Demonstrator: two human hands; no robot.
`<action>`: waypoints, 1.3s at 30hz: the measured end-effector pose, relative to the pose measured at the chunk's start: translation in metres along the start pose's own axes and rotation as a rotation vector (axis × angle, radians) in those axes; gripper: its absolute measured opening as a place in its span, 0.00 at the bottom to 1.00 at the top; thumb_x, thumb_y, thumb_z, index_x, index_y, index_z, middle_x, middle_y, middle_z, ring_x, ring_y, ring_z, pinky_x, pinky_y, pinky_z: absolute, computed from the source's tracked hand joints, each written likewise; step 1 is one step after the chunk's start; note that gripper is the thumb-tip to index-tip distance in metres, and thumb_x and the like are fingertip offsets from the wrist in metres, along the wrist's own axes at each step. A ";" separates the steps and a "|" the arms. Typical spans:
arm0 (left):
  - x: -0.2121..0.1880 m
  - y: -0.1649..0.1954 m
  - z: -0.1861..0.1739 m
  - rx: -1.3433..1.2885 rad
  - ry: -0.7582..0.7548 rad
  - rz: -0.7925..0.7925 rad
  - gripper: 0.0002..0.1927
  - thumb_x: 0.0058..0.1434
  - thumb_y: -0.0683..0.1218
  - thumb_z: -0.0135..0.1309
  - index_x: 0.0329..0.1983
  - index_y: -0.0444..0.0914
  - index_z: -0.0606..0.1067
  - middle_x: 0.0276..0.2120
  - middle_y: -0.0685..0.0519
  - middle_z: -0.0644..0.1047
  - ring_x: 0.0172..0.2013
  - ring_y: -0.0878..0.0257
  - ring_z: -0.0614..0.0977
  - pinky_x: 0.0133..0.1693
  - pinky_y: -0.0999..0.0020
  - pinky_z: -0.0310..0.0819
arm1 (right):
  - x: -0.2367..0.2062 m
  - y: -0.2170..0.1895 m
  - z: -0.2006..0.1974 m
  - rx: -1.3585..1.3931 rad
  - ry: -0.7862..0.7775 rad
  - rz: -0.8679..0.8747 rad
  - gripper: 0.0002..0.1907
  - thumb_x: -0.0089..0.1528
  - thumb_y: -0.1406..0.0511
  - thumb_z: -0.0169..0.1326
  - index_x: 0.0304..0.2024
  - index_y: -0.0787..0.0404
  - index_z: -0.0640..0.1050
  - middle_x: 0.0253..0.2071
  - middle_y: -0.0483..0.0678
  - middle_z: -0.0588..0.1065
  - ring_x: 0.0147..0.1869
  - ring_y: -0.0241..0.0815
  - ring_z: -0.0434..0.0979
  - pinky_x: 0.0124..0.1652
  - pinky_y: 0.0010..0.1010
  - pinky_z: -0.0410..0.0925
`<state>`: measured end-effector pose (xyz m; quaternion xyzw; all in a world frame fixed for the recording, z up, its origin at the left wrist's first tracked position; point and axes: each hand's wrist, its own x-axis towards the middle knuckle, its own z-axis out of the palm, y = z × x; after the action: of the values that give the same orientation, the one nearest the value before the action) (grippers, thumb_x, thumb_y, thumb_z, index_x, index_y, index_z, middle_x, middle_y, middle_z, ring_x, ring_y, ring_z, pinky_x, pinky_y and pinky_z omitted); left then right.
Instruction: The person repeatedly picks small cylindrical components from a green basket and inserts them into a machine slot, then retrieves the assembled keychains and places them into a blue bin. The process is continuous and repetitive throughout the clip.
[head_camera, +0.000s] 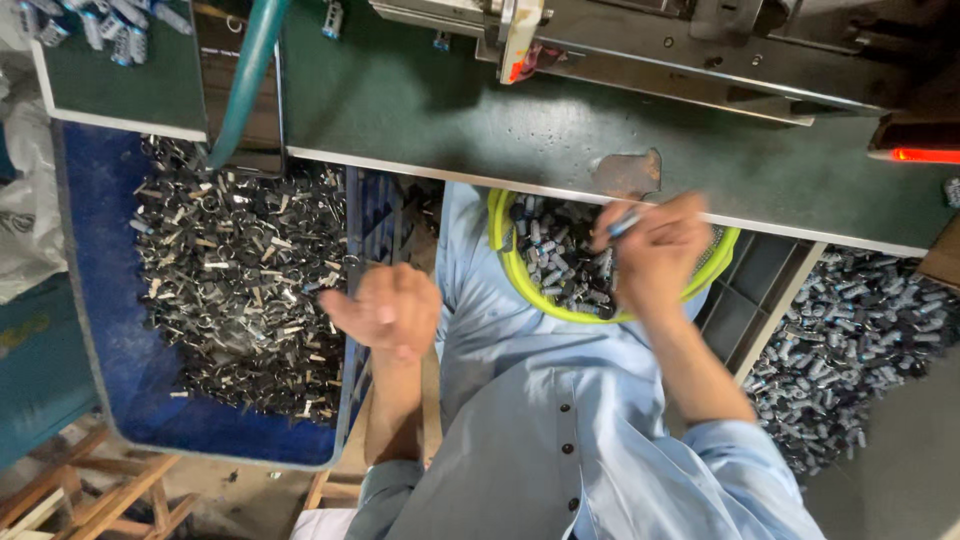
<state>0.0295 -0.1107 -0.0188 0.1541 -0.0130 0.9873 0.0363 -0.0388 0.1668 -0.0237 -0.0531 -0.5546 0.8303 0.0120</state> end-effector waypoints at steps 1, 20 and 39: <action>-0.004 -0.003 -0.003 0.027 0.030 -0.052 0.28 0.68 0.63 0.51 0.39 0.31 0.78 0.22 0.47 0.78 0.16 0.60 0.77 0.20 0.69 0.75 | 0.015 -0.014 -0.003 -0.076 -0.032 -0.159 0.17 0.68 0.84 0.47 0.45 0.58 0.61 0.32 0.51 0.70 0.33 0.48 0.78 0.28 0.37 0.76; 0.008 -0.093 -0.038 2.063 -0.125 -0.434 0.15 0.58 0.49 0.60 0.44 0.35 0.78 0.40 0.44 0.80 0.43 0.49 0.79 0.43 0.60 0.73 | 0.140 -0.122 0.026 -1.206 -0.340 -1.010 0.11 0.64 0.82 0.56 0.44 0.66 0.80 0.41 0.52 0.81 0.46 0.51 0.76 0.52 0.38 0.67; 0.023 -0.094 -0.025 1.438 0.235 -0.302 0.19 0.53 0.30 0.64 0.47 0.36 0.77 0.41 0.49 0.82 0.44 0.60 0.84 0.47 0.68 0.81 | -0.027 -0.013 -0.011 -0.778 -0.356 -0.211 0.18 0.54 0.79 0.60 0.47 0.71 0.77 0.47 0.57 0.79 0.44 0.45 0.82 0.43 0.32 0.75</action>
<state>0.0071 -0.0143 -0.0337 0.0332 0.6615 0.7465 0.0632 -0.0116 0.1799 -0.0139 0.1469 -0.8219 0.5500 -0.0200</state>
